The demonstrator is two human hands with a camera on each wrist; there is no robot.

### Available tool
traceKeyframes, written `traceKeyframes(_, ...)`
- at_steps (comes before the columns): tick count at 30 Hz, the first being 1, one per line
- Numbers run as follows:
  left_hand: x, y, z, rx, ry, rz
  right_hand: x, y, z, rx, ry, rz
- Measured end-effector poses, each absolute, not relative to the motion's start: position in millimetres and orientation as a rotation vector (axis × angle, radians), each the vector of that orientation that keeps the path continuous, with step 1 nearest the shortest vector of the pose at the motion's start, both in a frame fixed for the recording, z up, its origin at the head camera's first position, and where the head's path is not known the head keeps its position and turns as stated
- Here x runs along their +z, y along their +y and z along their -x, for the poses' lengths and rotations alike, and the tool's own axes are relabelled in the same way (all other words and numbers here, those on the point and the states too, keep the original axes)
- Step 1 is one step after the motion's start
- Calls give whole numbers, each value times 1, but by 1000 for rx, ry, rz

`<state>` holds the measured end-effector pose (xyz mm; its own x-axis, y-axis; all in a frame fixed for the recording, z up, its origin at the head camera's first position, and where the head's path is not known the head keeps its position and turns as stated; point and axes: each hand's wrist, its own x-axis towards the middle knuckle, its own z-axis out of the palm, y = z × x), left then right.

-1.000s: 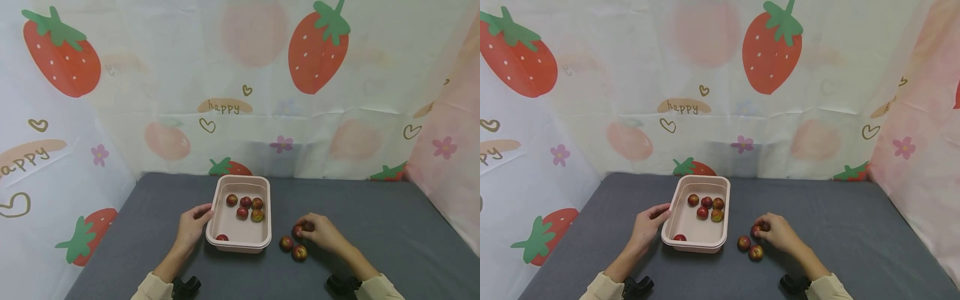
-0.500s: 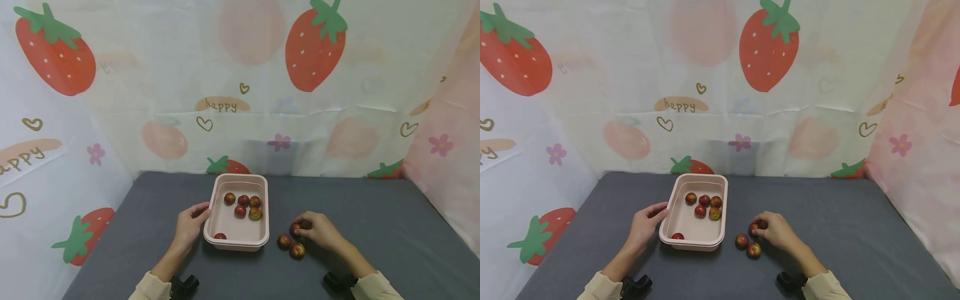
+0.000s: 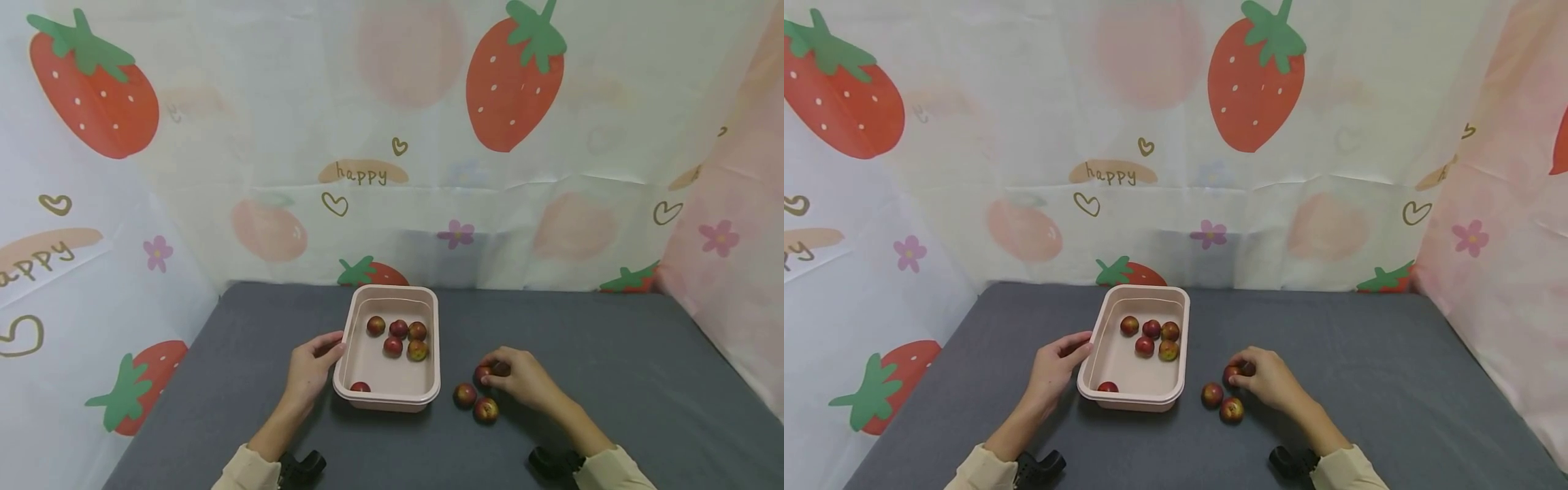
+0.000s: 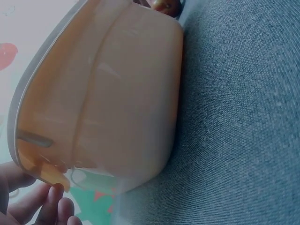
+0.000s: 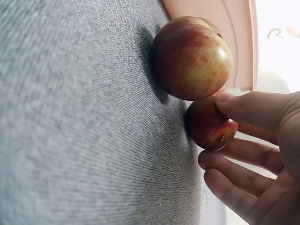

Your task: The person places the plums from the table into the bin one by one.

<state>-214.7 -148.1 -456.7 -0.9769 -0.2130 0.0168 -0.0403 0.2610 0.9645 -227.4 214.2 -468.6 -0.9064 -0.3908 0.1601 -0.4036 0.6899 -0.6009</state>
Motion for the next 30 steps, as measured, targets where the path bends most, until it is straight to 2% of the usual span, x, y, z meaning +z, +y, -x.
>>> traceKeyframes(22, -457, -146, 214, -1810, -2391, -252, -474, 219, 227, 1118, -2831, -686)
traceKeyframes(30, -458, -149, 216, -1827, -2368, -244, -465, 216, 229, 1151, -2701, -688)
